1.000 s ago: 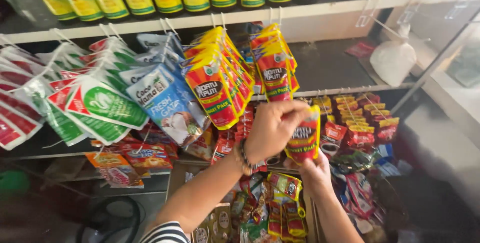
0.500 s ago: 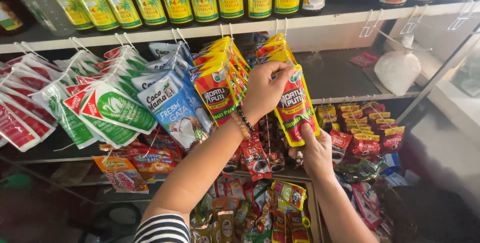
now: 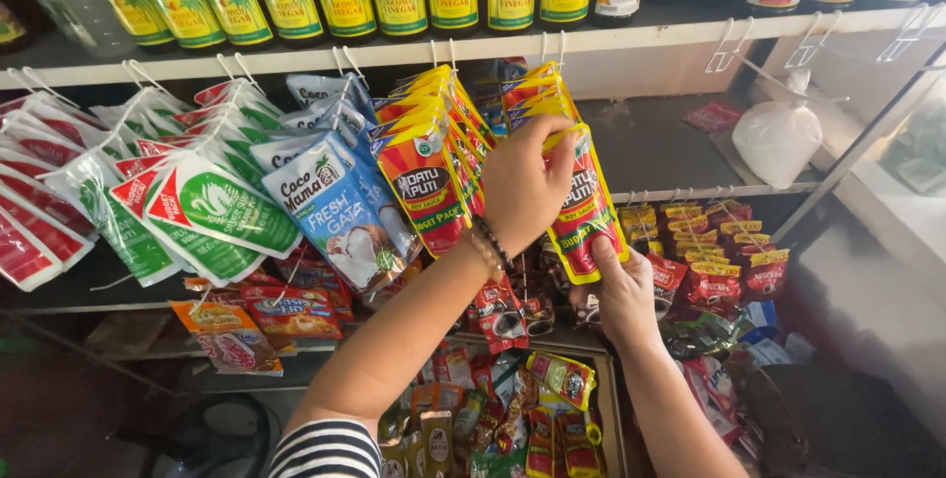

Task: Restocking and hanging product sachets onto shelf hooks in a grocery store.

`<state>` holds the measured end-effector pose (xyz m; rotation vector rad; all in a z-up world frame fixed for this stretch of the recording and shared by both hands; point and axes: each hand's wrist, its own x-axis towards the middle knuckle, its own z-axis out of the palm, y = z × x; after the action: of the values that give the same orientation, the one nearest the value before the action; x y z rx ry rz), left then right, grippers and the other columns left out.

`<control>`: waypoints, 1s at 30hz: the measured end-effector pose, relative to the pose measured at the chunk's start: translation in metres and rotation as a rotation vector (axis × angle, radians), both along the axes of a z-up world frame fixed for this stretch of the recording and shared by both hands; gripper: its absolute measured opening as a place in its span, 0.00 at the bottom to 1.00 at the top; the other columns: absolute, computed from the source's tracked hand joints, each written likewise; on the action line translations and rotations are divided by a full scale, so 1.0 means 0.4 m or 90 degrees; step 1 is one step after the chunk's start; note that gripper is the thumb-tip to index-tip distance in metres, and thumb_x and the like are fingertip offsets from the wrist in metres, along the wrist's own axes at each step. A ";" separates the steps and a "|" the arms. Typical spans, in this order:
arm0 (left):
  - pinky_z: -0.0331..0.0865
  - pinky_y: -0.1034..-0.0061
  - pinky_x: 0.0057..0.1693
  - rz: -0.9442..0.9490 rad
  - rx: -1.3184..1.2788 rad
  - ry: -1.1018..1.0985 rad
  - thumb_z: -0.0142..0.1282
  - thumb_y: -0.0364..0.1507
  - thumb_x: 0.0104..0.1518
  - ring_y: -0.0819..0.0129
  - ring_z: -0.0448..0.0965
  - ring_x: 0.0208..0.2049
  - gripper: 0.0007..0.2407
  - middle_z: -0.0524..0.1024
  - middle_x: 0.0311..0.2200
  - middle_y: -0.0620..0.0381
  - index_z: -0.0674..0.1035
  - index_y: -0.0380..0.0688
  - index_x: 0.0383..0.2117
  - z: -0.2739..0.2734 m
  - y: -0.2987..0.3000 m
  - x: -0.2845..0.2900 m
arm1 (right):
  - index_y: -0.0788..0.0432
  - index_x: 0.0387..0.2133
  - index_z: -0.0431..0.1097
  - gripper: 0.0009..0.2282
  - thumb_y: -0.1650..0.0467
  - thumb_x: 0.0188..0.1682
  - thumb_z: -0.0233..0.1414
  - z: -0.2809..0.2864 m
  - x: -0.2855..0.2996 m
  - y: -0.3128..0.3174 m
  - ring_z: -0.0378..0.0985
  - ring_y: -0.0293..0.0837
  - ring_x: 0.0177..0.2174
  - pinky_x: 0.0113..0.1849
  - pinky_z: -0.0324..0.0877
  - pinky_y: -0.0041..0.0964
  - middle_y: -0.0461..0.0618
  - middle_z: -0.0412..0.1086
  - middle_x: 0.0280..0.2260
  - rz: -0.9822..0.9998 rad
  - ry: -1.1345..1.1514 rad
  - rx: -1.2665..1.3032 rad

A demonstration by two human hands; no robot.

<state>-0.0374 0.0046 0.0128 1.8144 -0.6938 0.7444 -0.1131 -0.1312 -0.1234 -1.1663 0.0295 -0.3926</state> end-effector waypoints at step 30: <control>0.33 0.42 0.75 0.160 0.464 -0.265 0.37 0.58 0.60 0.55 0.44 0.76 0.39 0.53 0.73 0.47 0.64 0.37 0.68 -0.111 -0.009 -0.074 | 0.63 0.49 0.69 0.12 0.69 0.58 0.48 -0.025 0.088 0.001 0.77 0.34 0.39 0.40 0.73 0.27 0.46 0.74 0.42 -0.034 -0.126 0.021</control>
<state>-0.0669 0.0010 -0.0314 2.4657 -1.1252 1.1579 -0.0781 -0.1308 -0.1336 -1.0912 -0.1045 -0.5506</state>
